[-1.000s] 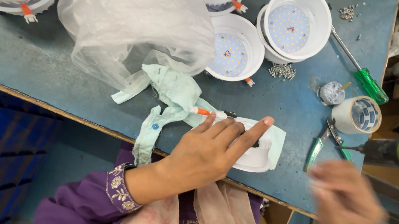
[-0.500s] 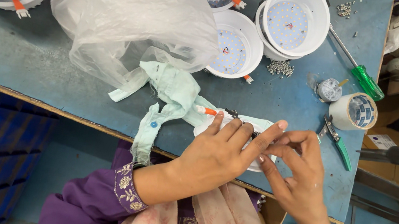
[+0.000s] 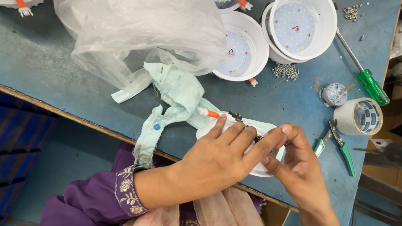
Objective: The person assembles LED light fixtures by wiping the interior, placing a cover, and securing it with screws using a screwdriver. The person handles multiple units sequentially, stacking completed fixtures on the table.
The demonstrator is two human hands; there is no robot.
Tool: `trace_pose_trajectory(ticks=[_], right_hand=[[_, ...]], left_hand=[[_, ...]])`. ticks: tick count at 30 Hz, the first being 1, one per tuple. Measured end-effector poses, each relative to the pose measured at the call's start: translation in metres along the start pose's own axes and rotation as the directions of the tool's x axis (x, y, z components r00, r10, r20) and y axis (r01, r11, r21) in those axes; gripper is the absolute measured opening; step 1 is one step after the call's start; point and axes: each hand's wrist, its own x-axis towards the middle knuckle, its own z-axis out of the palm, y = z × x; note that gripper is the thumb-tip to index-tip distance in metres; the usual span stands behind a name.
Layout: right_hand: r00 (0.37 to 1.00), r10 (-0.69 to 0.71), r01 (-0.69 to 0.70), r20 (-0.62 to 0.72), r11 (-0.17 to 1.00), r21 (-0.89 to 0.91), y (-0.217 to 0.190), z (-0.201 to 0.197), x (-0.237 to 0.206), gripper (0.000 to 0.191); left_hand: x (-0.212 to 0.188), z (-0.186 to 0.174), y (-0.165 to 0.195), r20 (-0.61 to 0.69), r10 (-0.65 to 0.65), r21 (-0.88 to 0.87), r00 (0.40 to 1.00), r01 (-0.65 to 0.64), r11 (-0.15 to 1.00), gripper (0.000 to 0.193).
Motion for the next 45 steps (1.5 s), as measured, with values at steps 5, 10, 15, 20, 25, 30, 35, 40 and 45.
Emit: trace_pose_trajectory(ticks=[5,10,15,20,25,30,35,40,45], right_hand=[[0.993,-0.032,0.047,-0.115,0.991,0.126,0.011,0.010,-0.001,0.023],[0.975,-0.205,0.206,-0.083,0.979,-0.001,0.007,0.015,0.000,0.019],[0.764,-0.604,0.464,-0.225,0.758,-0.459,-0.020,0.014,-0.018,0.016],[0.369,-0.855,0.645,-0.364,0.517,-0.563,-0.054,-0.028,-0.019,0.015],[0.719,-0.601,0.642,-0.348,0.767,0.000,-0.057,-0.076,0.018,0.025],[0.677,-0.609,0.713,-0.414,0.681,0.164,-0.046,-0.074,-0.008,0.038],[0.575,-0.687,0.808,-0.445,0.564,0.172,-0.034,-0.045,-0.028,0.042],[0.591,-0.747,0.806,-0.305,0.533,0.258,-0.045,-0.033,-0.026,0.041],[0.645,-0.713,0.764,-0.276,0.591,0.258,-0.051,-0.024,-0.023,0.036]], left_hand=[[0.001,-0.002,-0.002,0.000,-0.008,0.004,1.000,0.008,1.000,0.071],[0.001,-0.007,-0.005,0.024,0.001,0.003,1.000,-0.001,1.000,0.073],[0.003,-0.008,-0.006,0.018,-0.018,0.019,1.000,0.017,1.000,0.074],[0.001,-0.008,-0.006,0.002,-0.003,0.048,1.000,0.003,0.999,0.075],[-0.001,-0.008,-0.004,-0.005,0.008,0.085,1.000,-0.008,0.996,0.075],[-0.001,-0.008,-0.002,0.009,-0.009,0.101,1.000,0.008,0.995,0.075],[-0.003,-0.008,-0.002,-0.006,-0.012,0.098,1.000,0.012,0.995,0.073],[-0.004,-0.008,-0.002,-0.007,-0.016,0.097,1.000,0.016,0.995,0.075],[-0.004,-0.008,-0.002,-0.018,-0.021,0.100,1.000,0.023,0.995,0.076]])
